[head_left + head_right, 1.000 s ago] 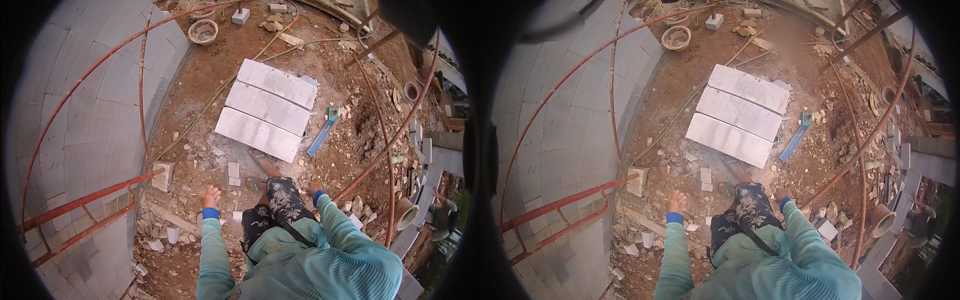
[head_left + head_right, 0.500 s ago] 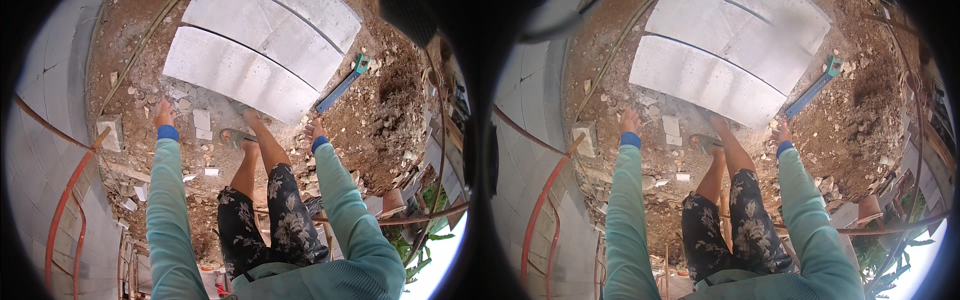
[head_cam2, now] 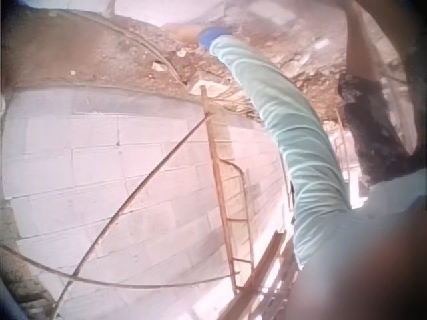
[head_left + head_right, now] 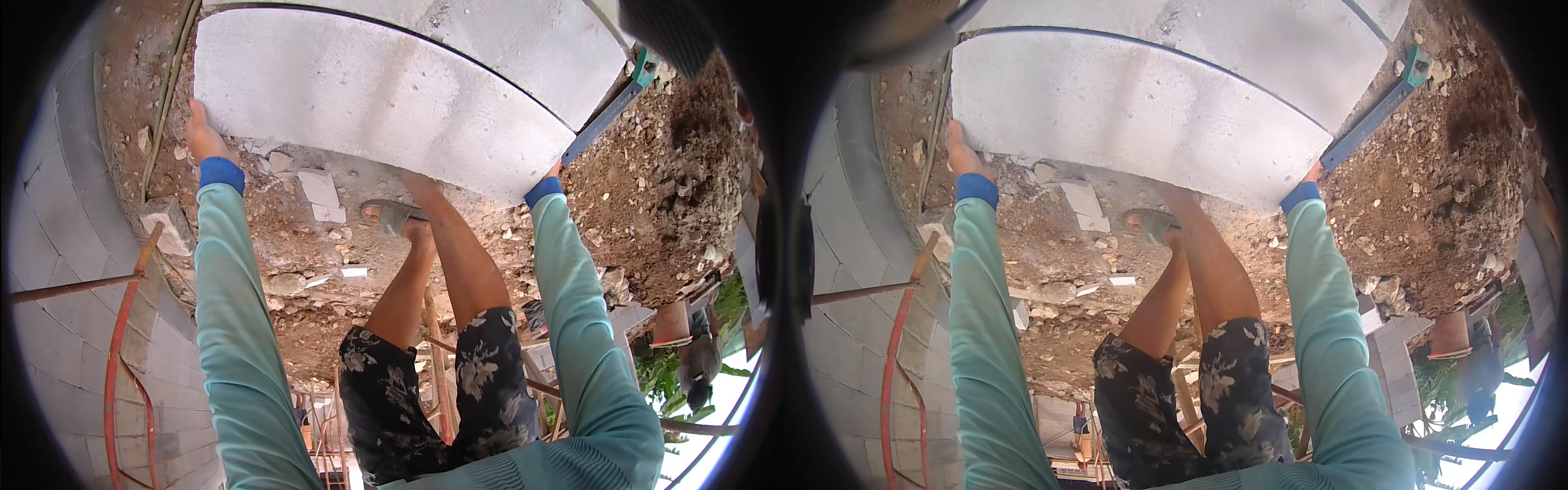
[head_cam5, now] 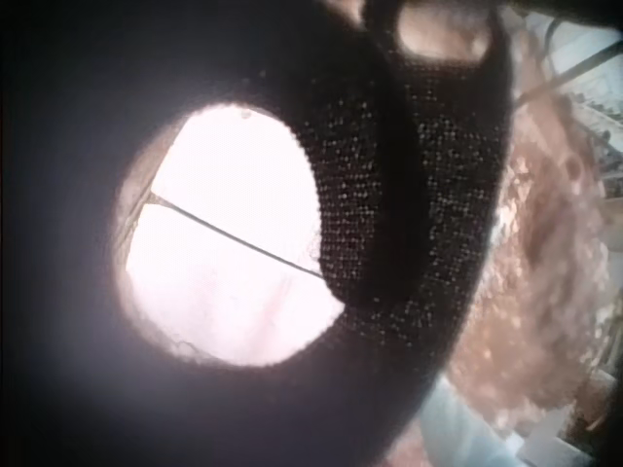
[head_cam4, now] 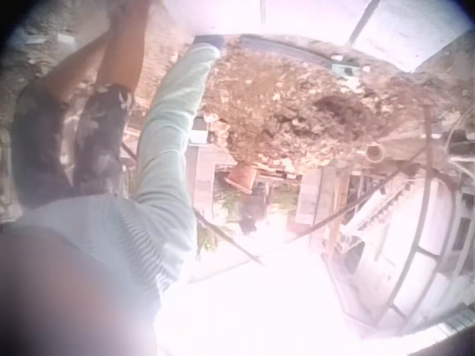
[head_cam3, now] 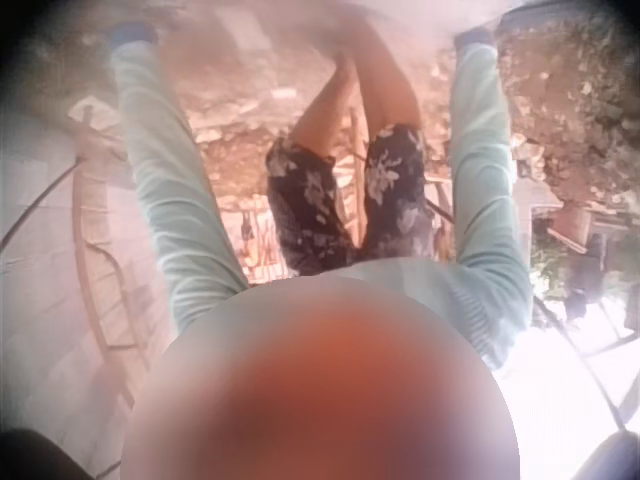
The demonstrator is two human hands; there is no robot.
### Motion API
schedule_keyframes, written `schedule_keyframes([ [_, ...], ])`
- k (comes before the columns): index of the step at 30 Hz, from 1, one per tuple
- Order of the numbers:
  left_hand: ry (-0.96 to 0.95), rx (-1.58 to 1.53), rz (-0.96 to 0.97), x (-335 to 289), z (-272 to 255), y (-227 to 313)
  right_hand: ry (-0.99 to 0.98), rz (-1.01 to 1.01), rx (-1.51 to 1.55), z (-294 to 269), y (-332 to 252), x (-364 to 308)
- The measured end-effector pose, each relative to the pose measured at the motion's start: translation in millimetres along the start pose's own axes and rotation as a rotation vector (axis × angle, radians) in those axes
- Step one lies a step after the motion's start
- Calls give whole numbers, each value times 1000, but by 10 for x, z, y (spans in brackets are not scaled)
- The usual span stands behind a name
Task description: The person repeatedly picks up large white concrete blocks from a pile on the ground and hands them upward to another worker on scaffolding. The person also briefly handles buckets and a cement bag, pouring contents into a bucket.
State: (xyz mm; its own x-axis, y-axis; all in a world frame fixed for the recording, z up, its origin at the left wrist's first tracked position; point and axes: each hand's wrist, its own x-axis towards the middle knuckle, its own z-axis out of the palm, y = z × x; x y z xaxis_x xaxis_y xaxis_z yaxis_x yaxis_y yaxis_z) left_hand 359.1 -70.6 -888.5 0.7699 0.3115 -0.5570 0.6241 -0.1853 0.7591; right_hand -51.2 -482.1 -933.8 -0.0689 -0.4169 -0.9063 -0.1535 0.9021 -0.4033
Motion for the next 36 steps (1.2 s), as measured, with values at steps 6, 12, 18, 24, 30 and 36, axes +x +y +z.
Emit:
schedule_keyframes([
  [6,136,392,4,-472,-224,520,-79,-23,-262,219,-469,-820],
  [12,15,848,152,-539,-376,914,-153,126,-458,-10,-597,-1176],
  [18,314,147,-252,-1405,394,1113,-185,192,-539,-9,-647,-938],
  [24,261,26,-422,-1803,843,1105,-217,179,-604,-63,-641,-1048],
  [30,306,61,-424,-1720,357,1100,-231,75,-395,-150,-515,-1859],
  [36,128,-242,-286,-2822,-597,1466,-300,120,-290,-567,-1115,-3098],
])
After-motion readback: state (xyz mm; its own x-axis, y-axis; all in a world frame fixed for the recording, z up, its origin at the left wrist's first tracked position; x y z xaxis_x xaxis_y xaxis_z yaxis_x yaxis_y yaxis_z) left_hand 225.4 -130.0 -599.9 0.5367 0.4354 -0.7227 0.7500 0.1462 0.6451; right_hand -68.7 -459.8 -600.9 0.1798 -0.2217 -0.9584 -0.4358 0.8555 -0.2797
